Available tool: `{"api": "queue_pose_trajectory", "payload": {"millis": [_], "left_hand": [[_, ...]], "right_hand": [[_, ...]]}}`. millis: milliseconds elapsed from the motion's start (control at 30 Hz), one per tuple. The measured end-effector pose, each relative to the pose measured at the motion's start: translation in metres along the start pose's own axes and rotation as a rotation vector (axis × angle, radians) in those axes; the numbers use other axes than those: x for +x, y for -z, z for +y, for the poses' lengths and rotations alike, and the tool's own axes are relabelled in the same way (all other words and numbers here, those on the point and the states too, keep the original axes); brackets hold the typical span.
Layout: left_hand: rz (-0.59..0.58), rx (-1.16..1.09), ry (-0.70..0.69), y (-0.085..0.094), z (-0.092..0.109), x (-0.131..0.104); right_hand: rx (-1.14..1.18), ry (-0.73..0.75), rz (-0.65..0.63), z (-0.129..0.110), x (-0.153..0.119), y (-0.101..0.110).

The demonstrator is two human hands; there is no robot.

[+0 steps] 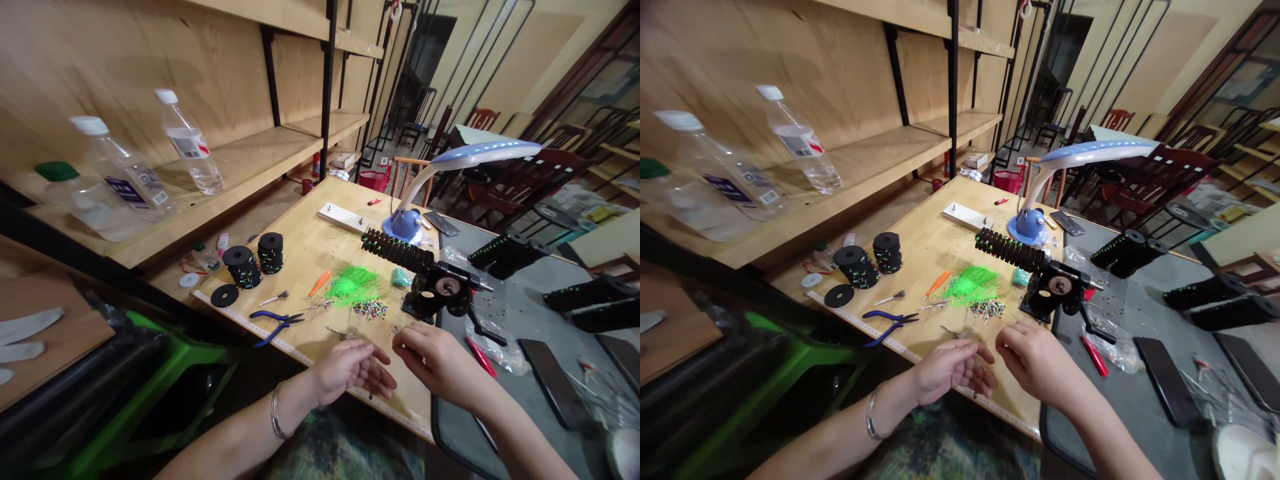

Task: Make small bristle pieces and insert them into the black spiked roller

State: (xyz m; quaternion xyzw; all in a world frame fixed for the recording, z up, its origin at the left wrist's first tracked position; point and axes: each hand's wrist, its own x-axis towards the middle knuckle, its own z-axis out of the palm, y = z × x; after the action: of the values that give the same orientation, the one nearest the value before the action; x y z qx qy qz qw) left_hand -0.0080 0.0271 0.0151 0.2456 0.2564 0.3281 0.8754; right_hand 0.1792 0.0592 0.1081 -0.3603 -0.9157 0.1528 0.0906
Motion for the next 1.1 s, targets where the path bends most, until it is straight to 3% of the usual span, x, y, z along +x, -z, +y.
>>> {"api": "queue_pose_trajectory", "payload": {"millis": [400,767,1100], "left_hand": [[0.082,0.13,-0.042,-0.008,0.001,0.0],[0.148,0.687,-0.49,-0.021,0.011,0.011],[0.242,0.637,-0.426,-0.024,0.011,0.02]], "right_hand": [[0.046,-0.055,0.025,0.005,-0.001,0.0],[0.082,-0.116,-0.068,-0.001,-0.002,0.006],[0.035,-0.066,-0.056,0.0,-0.001,0.001]]}}
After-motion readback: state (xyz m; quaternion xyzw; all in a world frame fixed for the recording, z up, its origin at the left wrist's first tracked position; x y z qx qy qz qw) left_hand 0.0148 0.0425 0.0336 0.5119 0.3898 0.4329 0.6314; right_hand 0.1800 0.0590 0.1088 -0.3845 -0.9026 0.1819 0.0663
